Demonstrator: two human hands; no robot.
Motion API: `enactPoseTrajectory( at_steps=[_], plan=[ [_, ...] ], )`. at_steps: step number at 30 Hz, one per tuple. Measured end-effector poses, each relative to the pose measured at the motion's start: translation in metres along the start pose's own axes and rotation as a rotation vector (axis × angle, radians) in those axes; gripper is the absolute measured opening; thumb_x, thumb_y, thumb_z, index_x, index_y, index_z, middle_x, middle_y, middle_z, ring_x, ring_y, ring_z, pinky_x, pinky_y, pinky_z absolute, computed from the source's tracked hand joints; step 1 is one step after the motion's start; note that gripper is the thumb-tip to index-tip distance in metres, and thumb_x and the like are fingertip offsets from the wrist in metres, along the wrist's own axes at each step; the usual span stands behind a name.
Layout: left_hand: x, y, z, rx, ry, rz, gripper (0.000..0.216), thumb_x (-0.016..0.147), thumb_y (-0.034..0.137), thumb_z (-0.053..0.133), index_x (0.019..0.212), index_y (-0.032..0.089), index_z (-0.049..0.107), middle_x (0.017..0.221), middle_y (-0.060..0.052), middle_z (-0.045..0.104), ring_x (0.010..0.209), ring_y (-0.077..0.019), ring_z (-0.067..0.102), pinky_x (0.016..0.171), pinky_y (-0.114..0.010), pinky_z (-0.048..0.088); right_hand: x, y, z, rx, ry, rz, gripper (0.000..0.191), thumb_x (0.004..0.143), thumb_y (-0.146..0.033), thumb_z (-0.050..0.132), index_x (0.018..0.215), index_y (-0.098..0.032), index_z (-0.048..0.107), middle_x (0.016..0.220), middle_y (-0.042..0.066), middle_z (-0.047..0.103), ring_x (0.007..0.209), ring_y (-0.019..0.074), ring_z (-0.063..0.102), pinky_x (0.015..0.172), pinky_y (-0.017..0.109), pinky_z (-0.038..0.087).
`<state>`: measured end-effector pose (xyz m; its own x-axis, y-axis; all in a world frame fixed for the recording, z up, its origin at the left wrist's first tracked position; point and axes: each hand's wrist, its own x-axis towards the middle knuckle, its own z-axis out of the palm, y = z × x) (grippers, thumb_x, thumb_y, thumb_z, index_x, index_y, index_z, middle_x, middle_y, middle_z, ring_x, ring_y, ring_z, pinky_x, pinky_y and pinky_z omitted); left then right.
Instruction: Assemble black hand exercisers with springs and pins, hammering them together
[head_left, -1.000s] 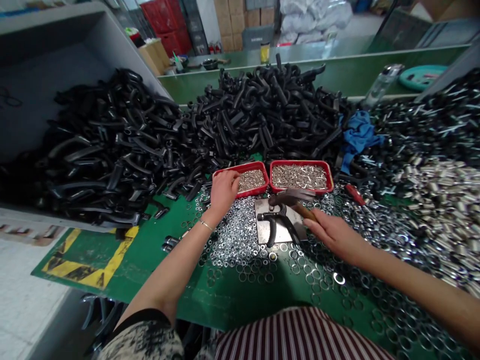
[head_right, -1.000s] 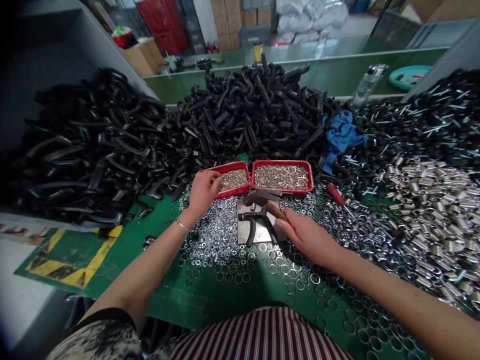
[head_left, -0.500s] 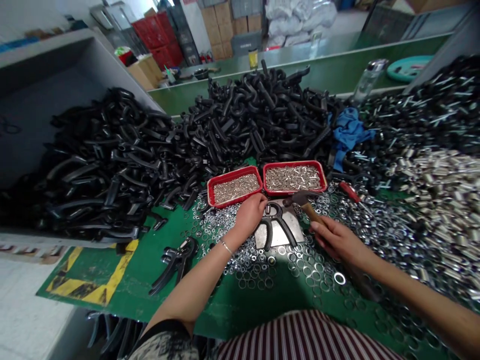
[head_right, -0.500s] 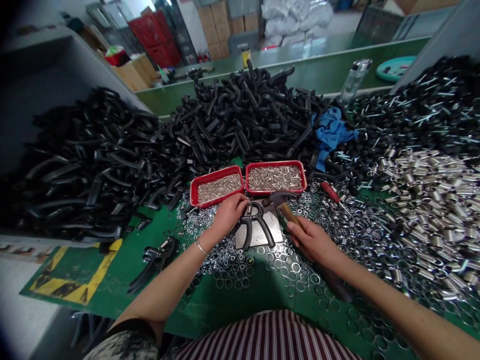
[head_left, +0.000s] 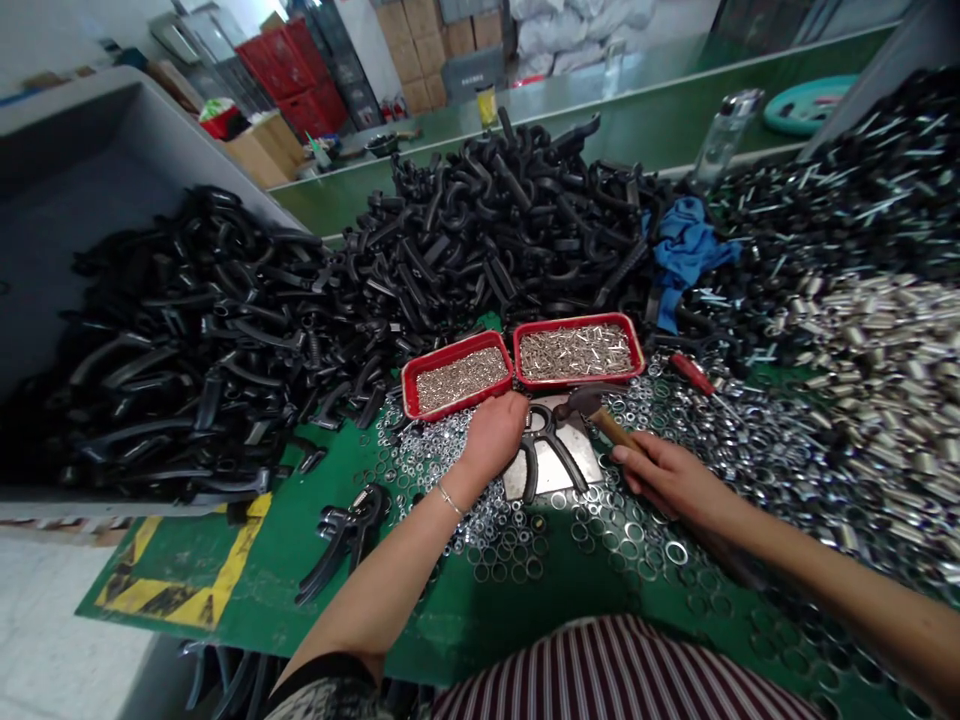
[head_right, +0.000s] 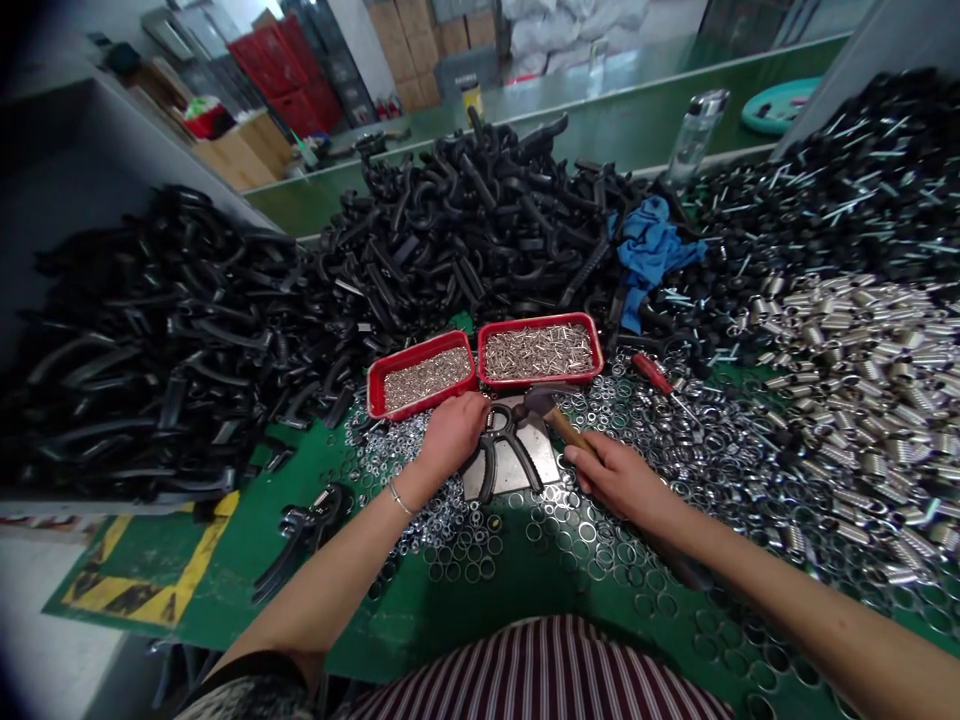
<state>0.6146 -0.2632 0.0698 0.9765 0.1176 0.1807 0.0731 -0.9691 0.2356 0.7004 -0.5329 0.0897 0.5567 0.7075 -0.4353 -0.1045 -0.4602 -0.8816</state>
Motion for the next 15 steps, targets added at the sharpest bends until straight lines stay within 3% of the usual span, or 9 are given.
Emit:
enactPoseTrajectory(
  at_steps=[3,8,10,13,15],
  plan=[
    [-0.001,-0.003,0.002,0.076,-0.014,0.099,0.019,0.099,0.015,0.044,0.102,0.015,0.063,0.096,-0.011,0.067,0.095,-0.0253,0.064,0.088,-0.039,0.048,0.004,-0.007,-0.005,-0.077,-0.026,-0.025,0.04,0.095,-0.062,0.047,0.084,-0.023,0.049,0.064,-0.003,0.057,0.037,0.0084,0.04,0.033,0.024,0.029],
    [-0.014,0.004,-0.008,-0.048,0.071,-0.039,0.022,0.101,0.032,0.049,0.11,0.016,0.061,0.105,-0.01,0.068,0.1,-0.0247,0.062,0.091,-0.04,0.048,0.01,-0.046,-0.017,-0.455,-0.019,-0.214,0.039,0.099,-0.055,0.041,0.08,-0.023,0.053,0.066,0.002,0.061,0.057,0.016,0.057,0.053,0.03,0.041],
    [-0.028,0.013,-0.011,-0.066,0.136,-0.045,0.024,0.102,0.031,0.046,0.114,0.016,0.061,0.112,-0.011,0.067,0.108,-0.0255,0.06,0.097,-0.042,0.046,0.012,-0.066,-0.017,-0.575,0.028,-0.333,0.036,0.101,-0.052,0.039,0.089,-0.022,0.056,0.072,0.004,0.065,0.065,0.0185,0.06,0.059,0.031,0.042],
    [-0.049,0.028,-0.01,-0.062,0.126,0.056,0.026,0.103,0.029,0.044,0.118,0.015,0.061,0.119,-0.012,0.066,0.114,-0.0265,0.058,0.103,-0.044,0.044,0.021,-0.084,-0.011,-0.708,0.122,-0.45,0.036,0.102,-0.049,0.035,0.104,-0.02,0.056,0.084,0.008,0.069,0.073,0.0213,0.063,0.063,0.033,0.043],
    [-0.057,0.034,-0.006,-0.055,0.09,0.095,0.028,0.102,0.03,0.045,0.12,0.014,0.061,0.12,-0.013,0.066,0.114,-0.027,0.059,0.103,-0.045,0.045,0.032,-0.085,-0.005,-0.838,0.107,-0.447,0.036,0.102,-0.047,0.036,0.101,-0.019,0.057,0.084,0.01,0.069,0.072,0.0226,0.063,0.063,0.034,0.043]
  ],
)
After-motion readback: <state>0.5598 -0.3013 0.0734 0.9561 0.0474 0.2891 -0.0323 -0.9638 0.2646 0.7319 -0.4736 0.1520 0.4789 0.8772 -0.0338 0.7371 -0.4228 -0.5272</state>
